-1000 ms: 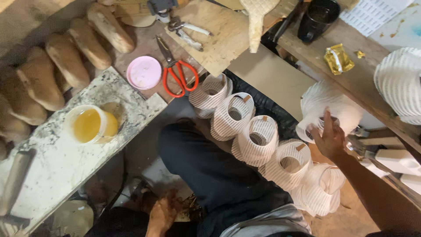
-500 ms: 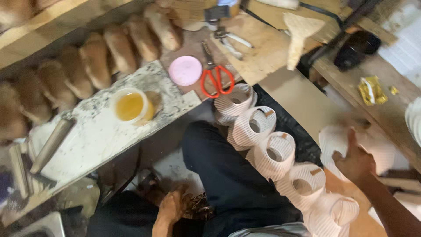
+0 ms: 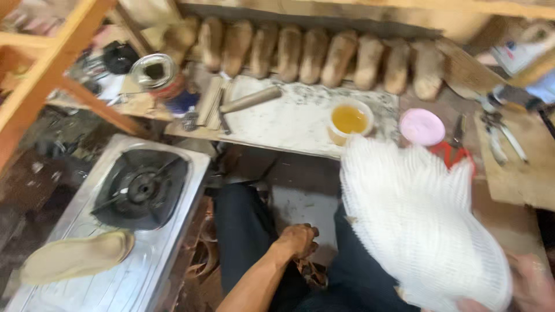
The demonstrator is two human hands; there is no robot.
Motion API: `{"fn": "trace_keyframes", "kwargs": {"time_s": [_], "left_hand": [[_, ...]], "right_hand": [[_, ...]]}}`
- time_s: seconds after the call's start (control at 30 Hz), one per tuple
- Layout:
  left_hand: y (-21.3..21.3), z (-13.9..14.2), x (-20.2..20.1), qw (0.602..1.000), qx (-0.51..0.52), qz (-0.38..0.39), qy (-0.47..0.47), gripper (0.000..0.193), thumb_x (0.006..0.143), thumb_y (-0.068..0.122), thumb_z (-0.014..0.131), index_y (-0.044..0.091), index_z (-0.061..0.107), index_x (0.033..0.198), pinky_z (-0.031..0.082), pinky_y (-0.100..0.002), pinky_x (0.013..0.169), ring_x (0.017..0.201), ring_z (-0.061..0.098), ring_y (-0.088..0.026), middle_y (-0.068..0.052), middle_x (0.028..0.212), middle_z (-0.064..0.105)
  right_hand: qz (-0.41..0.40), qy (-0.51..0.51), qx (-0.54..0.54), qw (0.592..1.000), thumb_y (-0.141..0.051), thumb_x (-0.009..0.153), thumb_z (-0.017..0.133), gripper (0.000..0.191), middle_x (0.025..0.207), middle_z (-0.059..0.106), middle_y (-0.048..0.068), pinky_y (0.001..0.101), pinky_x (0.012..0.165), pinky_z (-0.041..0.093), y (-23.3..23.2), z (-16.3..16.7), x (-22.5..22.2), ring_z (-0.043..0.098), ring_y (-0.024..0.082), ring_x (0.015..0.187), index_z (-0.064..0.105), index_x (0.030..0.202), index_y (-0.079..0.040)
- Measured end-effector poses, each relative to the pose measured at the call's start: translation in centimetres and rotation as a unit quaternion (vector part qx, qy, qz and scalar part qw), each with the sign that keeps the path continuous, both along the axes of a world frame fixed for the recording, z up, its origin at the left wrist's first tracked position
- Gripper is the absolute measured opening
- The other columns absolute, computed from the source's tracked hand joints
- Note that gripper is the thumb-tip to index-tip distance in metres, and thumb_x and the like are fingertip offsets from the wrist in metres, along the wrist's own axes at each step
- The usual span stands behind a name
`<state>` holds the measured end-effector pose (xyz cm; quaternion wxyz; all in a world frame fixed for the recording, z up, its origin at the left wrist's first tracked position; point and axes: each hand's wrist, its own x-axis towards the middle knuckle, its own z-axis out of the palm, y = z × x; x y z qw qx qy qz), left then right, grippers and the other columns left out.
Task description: The person sits on the floor of a shoe workshop and glues a white mesh shoe upper, dipping fingers into a cup of glue and pressing the mesh fabric around a shoe last. They repeatedly apply glue and smooth the mesh, then set the finished upper with a stack of completed uppers.
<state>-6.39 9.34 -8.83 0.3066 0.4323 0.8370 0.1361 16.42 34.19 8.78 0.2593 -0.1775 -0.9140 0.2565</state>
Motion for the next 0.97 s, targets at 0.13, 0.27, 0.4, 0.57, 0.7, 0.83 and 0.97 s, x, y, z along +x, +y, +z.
{"fn": "trace_keyframes", "kwargs": {"time_s": [0.13,0.27,0.4,0.57,0.7,0.83,0.97], "left_hand": [[-1.2,0.8,-0.7,0.999,-0.021,-0.015,-0.032,0.044,0.092,0.032,0.063,0.007,0.064,0.128,0.052,-0.049,0.095,0.115,0.063,-0.04,-0.022,0.126,0.064],[-3.0,1.8,-0.1,0.999,0.026,0.036,-0.027,0.043,0.093,0.031,0.062,0.008,0.066,0.128,0.05,-0.049,0.098,0.116,0.062,-0.04,-0.022,0.127,0.065],[-4.1,2.7,0.4,0.997,0.028,0.071,-0.021,0.042,0.095,0.032,0.061,0.006,0.065,0.128,0.051,-0.05,0.096,0.115,0.063,-0.04,-0.022,0.128,0.065],[-5.0,2.1,-0.1,0.993,0.052,0.094,-0.055,0.041,0.093,0.027,0.063,0.006,0.066,0.128,0.051,-0.05,0.095,0.115,0.063,-0.04,-0.022,0.126,0.065],[-4.6,1.4,-0.8,0.993,0.034,0.086,-0.071,0.043,0.095,0.024,0.062,0.006,0.063,0.134,0.051,-0.049,0.096,0.115,0.063,-0.039,-0.022,0.128,0.064],[-3.2,2.7,-1.4,0.947,0.253,0.158,-0.121,0.04,0.1,0.022,0.065,0.004,0.063,0.135,0.049,-0.046,0.096,0.12,0.059,-0.038,-0.02,0.135,0.062],[-0.4,9.1,-0.3,0.785,0.492,0.262,-0.27,0.04,0.102,0.023,0.061,0.002,0.06,0.136,0.056,-0.034,0.09,0.105,0.07,-0.024,-0.014,0.13,0.067]], "right_hand": [[0.27,0.087,0.108,0.953,-0.018,0.073,0.085,0.056,0.11,0.068,0.017,0.0519,0.109,0.049,-4.3,1.4,-12.8,0.065,0.032,0.111,0.062,0.12,0.001],[0.358,0.13,0.255,0.889,-0.015,0.082,0.081,0.06,0.107,0.068,0.015,0.0572,0.114,0.042,-8.5,1.1,-26.1,0.064,0.032,0.101,0.057,0.135,0.001],[0.312,0.059,0.194,0.928,-0.024,0.078,0.079,0.086,0.134,0.059,0.026,0.0546,0.109,0.038,-10.9,-0.5,-31.4,0.054,0.041,0.126,0.041,0.15,0.001],[0.288,0.032,-0.124,0.949,-0.033,0.087,0.074,0.088,0.154,0.042,0.025,0.0494,0.116,0.035,-11.0,-3.2,-30.3,0.043,0.038,0.141,0.028,0.156,-0.003],[0.323,0.128,-0.585,0.732,-0.056,0.092,0.064,0.095,0.166,0.027,0.023,0.0546,0.117,0.034,-10.3,-3.7,-25.1,0.034,0.042,0.149,0.018,0.164,-0.014],[0.221,0.181,-0.724,0.628,-0.072,0.088,0.054,0.096,0.171,0.023,0.019,0.0566,0.109,0.041,-9.2,-2.5,-20.7,0.029,0.047,0.151,0.019,0.161,-0.021],[0.164,0.212,-0.783,0.561,-0.074,0.09,0.054,0.095,0.176,0.021,0.016,0.0511,0.099,0.043,-8.5,-1.3,-18.4,0.027,0.045,0.154,0.025,0.166,-0.024]]}}
